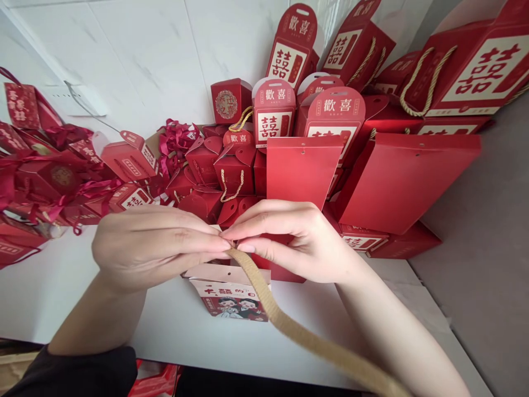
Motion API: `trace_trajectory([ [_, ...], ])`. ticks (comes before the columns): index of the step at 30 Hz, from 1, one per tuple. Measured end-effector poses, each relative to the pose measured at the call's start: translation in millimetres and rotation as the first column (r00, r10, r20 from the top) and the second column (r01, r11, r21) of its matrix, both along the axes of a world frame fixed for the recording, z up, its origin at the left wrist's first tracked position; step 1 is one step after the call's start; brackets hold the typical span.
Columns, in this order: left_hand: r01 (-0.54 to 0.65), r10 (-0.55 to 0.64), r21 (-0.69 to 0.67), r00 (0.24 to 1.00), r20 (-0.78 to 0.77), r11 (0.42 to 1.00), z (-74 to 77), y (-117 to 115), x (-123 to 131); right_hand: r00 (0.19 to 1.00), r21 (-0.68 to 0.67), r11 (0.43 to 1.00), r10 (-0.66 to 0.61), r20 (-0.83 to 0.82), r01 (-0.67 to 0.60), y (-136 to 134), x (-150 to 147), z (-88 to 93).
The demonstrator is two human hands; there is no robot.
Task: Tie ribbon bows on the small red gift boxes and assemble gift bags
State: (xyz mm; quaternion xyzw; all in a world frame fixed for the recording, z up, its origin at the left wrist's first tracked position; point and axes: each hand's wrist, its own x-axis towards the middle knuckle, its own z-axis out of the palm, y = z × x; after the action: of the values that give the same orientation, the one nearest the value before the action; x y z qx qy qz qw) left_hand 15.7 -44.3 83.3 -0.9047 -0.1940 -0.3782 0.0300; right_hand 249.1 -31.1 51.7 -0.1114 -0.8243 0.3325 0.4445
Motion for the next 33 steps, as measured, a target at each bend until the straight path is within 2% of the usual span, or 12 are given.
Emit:
trace_trajectory([
  [7, 0.013, -0.019, -0.095, 0.998, -0.061, 0.995, 1.2, 3, 0, 0.999, 0.034, 0.999, -0.020, -0.029, 0.021, -1, -1, -0.1],
  [12, 0.059, -0.063, -0.066, 0.996, -0.060, 0.996, 0.5, 5, 1, 0.998, 0.041, 0.998, -0.054, -0.029, 0.055, 1, 0, -1.4],
  [15, 0.115, -0.121, -0.093, 0.991, -0.064, 0.989, -1.9, 7, 0, 1.000, 0.024, 0.999, -0.027, 0.004, 0.027, 2, 2, -2.2],
  [18, 0.113, -0.129, -0.170, 0.988, -0.082, 0.979, -2.4, 9, 1, 0.997, 0.068, 0.997, -0.042, 0.071, 0.037, -1, 4, -1.0],
  [20, 0.118, -0.133, -0.175, 0.988, -0.078, 0.977, -1.1, 10, 2, 0.994, 0.094, 0.994, -0.066, 0.082, 0.058, -4, 3, 0.4],
  [22, 0.111, -0.119, -0.145, 0.992, -0.047, 0.983, 0.1, 10, 4, 0.995, 0.052, 0.994, -0.098, 0.033, 0.097, -7, 0, 1.1],
  [25, 0.024, -0.016, -0.079, 0.994, 0.109, 0.997, -1.3, 10, 7, 0.977, -0.125, 0.977, -0.188, -0.100, 0.175, -10, -5, -0.5],
  [28, -0.053, 0.065, -0.053, 0.959, 0.276, 0.997, -6.8, 10, 10, 0.971, -0.242, 0.958, -0.193, -0.142, 0.155, -9, -9, -5.0],
  [30, -0.054, 0.068, -0.054, 0.952, 0.298, 0.997, -11.2, 11, 11, 0.968, -0.270, 0.951, -0.195, -0.155, 0.149, -8, -12, -8.2],
  [33, -0.057, 0.082, -0.102, 0.961, 0.264, 0.993, -16.9, 13, 13, 0.944, -0.283, 0.934, -0.275, -0.185, 0.217, -5, -16, -10.6],
])
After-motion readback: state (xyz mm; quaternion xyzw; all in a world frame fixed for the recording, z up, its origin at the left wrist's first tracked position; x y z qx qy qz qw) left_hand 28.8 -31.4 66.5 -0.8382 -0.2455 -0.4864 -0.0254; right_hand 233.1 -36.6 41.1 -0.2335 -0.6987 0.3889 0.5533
